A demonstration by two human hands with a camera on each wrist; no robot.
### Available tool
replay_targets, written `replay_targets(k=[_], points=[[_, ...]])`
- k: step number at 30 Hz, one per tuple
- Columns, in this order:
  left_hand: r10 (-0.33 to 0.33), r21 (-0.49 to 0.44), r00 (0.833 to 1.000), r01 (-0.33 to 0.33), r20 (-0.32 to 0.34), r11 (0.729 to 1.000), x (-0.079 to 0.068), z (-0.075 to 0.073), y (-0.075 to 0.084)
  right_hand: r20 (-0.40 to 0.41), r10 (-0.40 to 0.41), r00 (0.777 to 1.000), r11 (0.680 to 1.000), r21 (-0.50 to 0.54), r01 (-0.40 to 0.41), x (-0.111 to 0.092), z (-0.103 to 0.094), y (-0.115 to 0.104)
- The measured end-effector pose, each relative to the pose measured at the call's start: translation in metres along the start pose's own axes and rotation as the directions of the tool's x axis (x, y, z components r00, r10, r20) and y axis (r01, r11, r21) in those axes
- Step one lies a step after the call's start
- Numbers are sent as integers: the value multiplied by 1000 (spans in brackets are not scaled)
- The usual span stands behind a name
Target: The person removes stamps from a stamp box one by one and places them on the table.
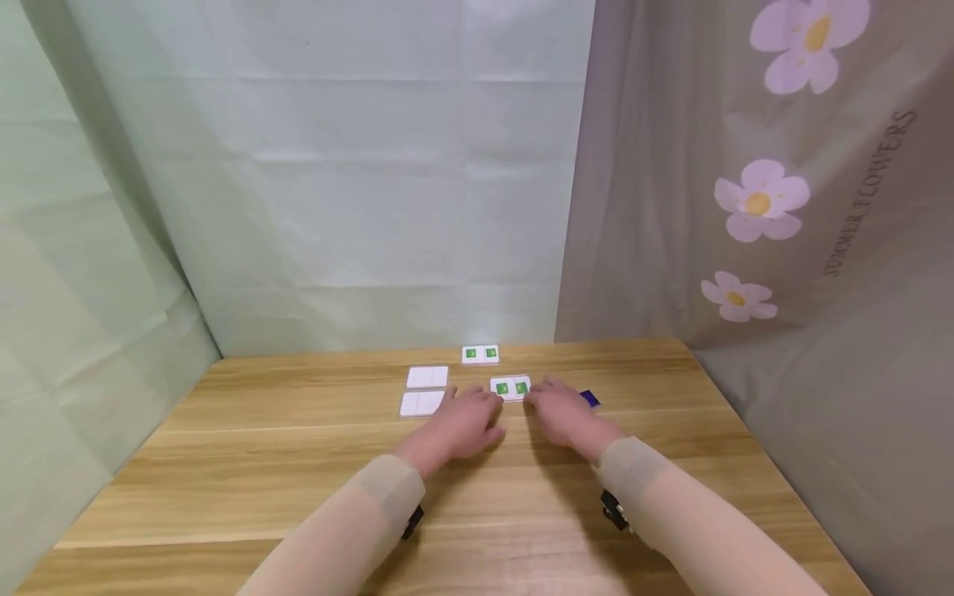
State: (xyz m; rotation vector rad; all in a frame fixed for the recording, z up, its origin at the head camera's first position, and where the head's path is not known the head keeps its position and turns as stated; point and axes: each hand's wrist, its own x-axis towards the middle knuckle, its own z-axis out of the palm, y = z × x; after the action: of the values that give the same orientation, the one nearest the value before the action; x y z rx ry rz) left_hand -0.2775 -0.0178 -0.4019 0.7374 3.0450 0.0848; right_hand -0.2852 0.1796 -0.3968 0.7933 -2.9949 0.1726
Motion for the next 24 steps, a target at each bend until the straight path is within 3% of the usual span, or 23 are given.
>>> replay_targets(k=[13, 24], points=[[55, 22, 998, -55, -11, 998, -31, 4, -1, 24, 25, 999, 998, 65, -26, -19, 4, -22], [82, 4, 997, -82, -12, 997, -59, -1, -10, 28, -14, 1000, 995, 100, 11, -28, 4, -40]])
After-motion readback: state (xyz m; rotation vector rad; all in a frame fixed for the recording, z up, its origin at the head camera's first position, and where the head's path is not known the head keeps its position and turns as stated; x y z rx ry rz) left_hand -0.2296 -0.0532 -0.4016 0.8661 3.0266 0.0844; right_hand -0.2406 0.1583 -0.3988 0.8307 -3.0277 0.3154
